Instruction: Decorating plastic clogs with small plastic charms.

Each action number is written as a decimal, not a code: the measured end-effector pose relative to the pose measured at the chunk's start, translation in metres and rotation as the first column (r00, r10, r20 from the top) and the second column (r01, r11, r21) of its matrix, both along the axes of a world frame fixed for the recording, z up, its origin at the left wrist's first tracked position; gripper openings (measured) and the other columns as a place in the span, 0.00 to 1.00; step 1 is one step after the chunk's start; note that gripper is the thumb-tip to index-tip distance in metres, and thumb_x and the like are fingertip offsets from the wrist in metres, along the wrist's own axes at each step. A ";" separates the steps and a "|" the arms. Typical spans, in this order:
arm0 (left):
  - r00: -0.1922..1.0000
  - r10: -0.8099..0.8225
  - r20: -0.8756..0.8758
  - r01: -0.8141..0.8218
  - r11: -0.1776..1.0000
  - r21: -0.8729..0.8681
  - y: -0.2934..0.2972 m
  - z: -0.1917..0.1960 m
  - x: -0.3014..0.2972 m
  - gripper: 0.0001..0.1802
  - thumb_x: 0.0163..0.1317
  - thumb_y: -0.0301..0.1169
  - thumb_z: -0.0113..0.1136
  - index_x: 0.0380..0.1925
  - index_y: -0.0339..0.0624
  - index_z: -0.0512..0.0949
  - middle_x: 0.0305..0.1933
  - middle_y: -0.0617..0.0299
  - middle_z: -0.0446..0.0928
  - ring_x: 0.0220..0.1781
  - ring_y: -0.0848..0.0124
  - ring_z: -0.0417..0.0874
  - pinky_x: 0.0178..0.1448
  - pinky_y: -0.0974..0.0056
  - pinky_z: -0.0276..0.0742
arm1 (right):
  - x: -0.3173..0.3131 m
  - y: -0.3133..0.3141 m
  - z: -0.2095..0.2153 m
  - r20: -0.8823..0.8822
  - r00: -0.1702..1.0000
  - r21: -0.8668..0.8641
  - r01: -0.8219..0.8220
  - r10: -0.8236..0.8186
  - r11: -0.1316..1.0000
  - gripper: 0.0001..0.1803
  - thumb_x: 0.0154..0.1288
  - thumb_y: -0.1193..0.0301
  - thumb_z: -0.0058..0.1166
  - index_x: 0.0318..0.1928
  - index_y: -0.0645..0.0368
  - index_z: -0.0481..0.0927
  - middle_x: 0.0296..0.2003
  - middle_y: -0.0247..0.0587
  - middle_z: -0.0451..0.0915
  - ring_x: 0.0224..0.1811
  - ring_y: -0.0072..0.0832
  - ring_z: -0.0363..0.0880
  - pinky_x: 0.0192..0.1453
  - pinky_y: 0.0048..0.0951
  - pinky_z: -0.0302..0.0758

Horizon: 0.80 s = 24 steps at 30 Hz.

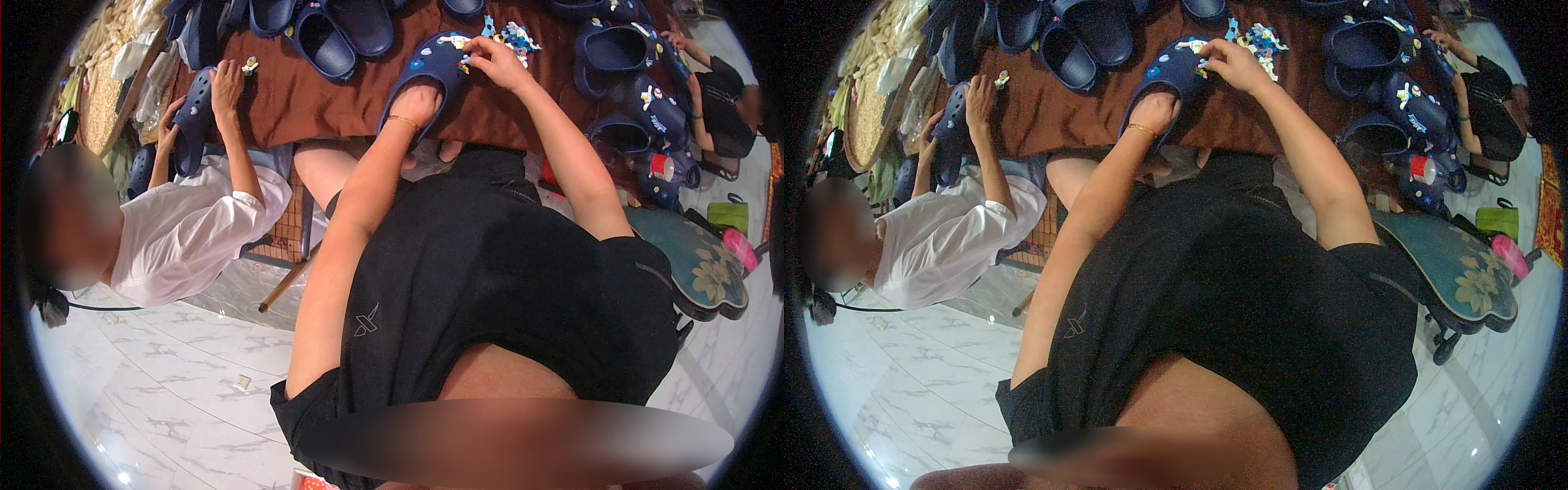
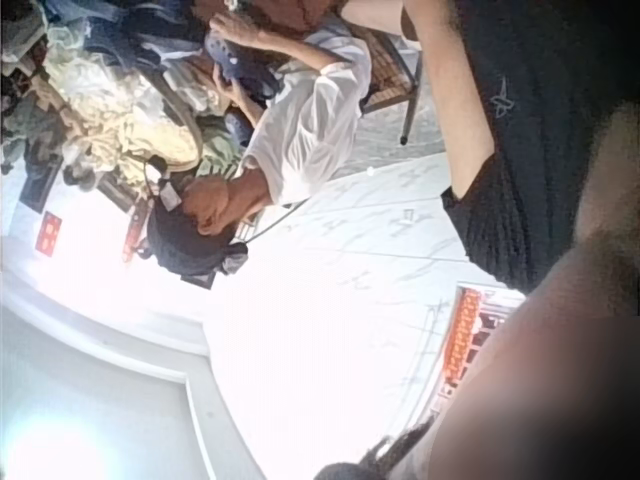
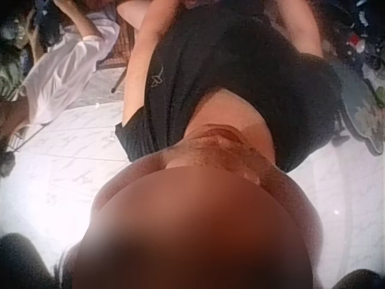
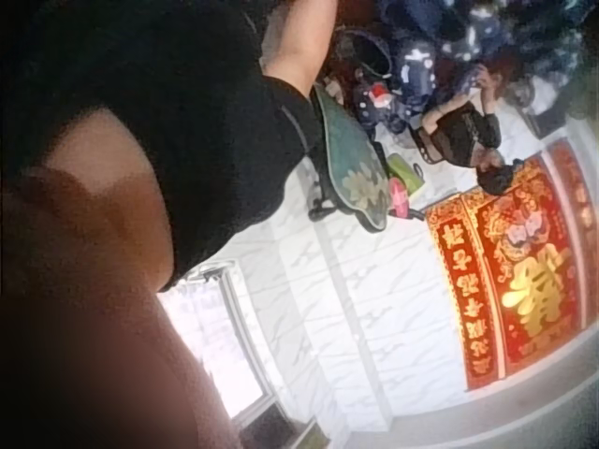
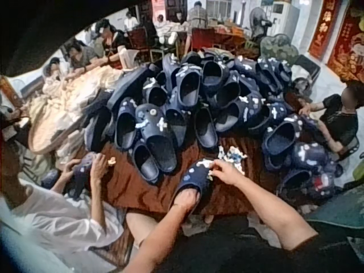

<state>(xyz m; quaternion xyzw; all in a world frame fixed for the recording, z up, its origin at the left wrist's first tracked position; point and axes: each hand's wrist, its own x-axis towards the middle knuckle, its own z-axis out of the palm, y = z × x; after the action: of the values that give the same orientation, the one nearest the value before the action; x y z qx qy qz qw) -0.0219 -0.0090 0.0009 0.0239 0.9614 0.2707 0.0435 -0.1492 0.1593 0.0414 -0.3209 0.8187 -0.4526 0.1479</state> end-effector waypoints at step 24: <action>1.000 0.015 0.024 -0.015 1.000 0.026 0.003 0.007 -0.001 0.15 0.55 0.38 0.45 0.26 0.37 0.75 0.32 0.45 0.75 0.36 0.51 0.75 0.43 0.52 0.70 | -0.042 -0.044 0.030 -0.093 0.974 0.708 -0.082 0.208 0.701 0.11 0.36 0.69 0.61 0.22 0.59 0.75 0.19 0.42 0.76 0.23 0.33 0.75 0.28 0.33 0.70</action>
<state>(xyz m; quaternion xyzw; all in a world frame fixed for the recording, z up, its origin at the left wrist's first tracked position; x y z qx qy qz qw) -0.0232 -0.0060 0.0075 0.0141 0.9574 0.2837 0.0527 -0.1912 0.1151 0.0717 -0.3409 0.9103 -0.0676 0.2250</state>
